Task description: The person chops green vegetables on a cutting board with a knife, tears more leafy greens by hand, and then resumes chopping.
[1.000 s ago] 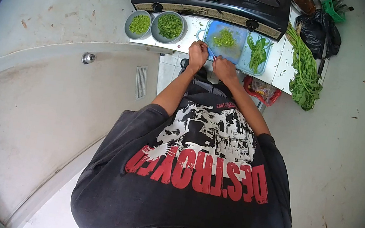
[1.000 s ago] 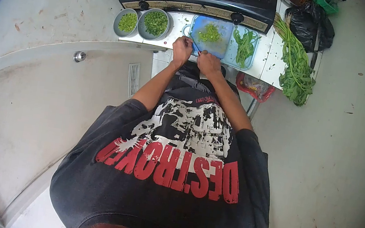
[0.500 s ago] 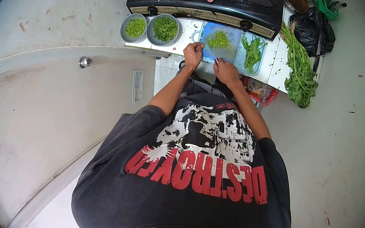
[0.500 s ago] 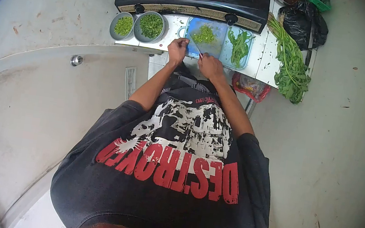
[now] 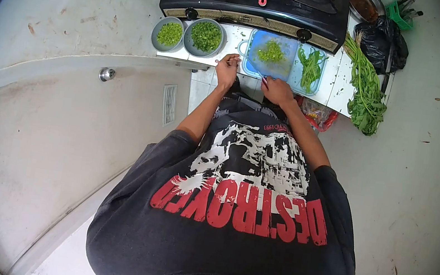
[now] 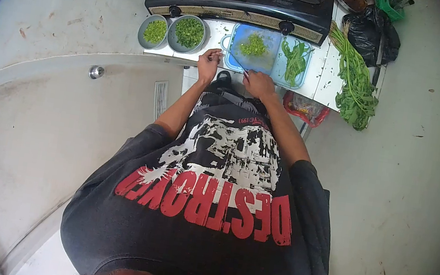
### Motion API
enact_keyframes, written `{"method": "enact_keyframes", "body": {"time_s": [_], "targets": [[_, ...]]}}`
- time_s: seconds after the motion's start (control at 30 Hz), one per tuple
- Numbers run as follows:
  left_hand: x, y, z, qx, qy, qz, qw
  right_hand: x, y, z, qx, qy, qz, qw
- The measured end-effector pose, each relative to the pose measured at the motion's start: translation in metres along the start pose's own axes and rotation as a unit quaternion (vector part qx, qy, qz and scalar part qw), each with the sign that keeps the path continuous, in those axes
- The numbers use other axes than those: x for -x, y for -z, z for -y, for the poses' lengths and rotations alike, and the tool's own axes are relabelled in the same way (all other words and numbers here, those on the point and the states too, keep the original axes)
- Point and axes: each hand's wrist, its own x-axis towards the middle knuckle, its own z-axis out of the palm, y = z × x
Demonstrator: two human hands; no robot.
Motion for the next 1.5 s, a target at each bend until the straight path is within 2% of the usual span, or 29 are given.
{"method": "enact_keyframes", "body": {"time_s": [0.17,0.23,0.33,0.37,0.5,0.6,0.63,0.73,0.77,0.87,1.0,1.2,1.3,1.4,1.43,1.5], "targets": [[-0.006,0.005,-0.016,-0.004,-0.052,0.051,0.997,-0.011,0.015,-0.003,-0.005,-0.083,-0.027,0.996],[-0.012,0.004,-0.027,-0.015,-0.091,0.078,0.993,-0.010,0.023,-0.005,-0.014,-0.087,-0.038,0.995],[-0.020,0.005,-0.060,-0.060,-0.150,0.159,0.974,-0.003,0.045,0.005,-0.030,-0.100,-0.061,0.993],[-0.020,0.009,-0.076,-0.124,-0.155,0.216,0.956,0.002,0.052,0.009,-0.035,-0.107,-0.069,0.991],[-0.031,0.007,-0.096,-0.155,-0.298,0.406,0.850,0.014,0.055,0.017,-0.016,-0.127,-0.134,0.983],[-0.051,0.004,-0.098,-0.259,-0.360,0.466,0.766,0.017,0.058,0.021,0.002,-0.138,-0.144,0.980],[-0.057,0.004,-0.100,-0.261,-0.357,0.487,0.753,0.018,0.058,0.023,0.006,-0.143,-0.153,0.978],[-0.078,0.000,-0.096,-0.250,-0.370,0.503,0.740,0.028,0.059,0.035,-0.001,-0.168,-0.176,0.970],[-0.087,0.000,-0.097,-0.267,-0.355,0.533,0.720,0.031,0.060,0.040,-0.007,-0.178,-0.185,0.967],[-0.104,0.001,-0.090,-0.295,-0.362,0.530,0.708,0.040,0.057,0.053,-0.021,-0.206,-0.193,0.959],[-0.117,0.000,-0.086,-0.302,-0.361,0.518,0.714,0.051,0.036,0.058,-0.021,-0.236,-0.223,0.946],[-0.113,0.000,-0.097,-0.257,-0.283,0.502,0.775,0.065,0.021,0.077,-0.048,-0.296,-0.247,0.922],[-0.093,0.010,-0.107,-0.199,-0.268,0.569,0.752,0.061,0.013,0.087,-0.051,-0.309,-0.248,0.917],[-0.079,0.019,-0.102,-0.176,-0.384,0.591,0.688,0.050,0.006,0.094,-0.053,-0.316,-0.258,0.911],[-0.079,0.020,-0.097,-0.171,-0.385,0.606,0.675,0.048,0.005,0.097,-0.054,-0.314,-0.267,0.910],[-0.080,0.022,-0.091,-0.185,-0.373,0.596,0.687,0.045,0.007,0.104,-0.059,-0.313,-0.270,0.909]]}}
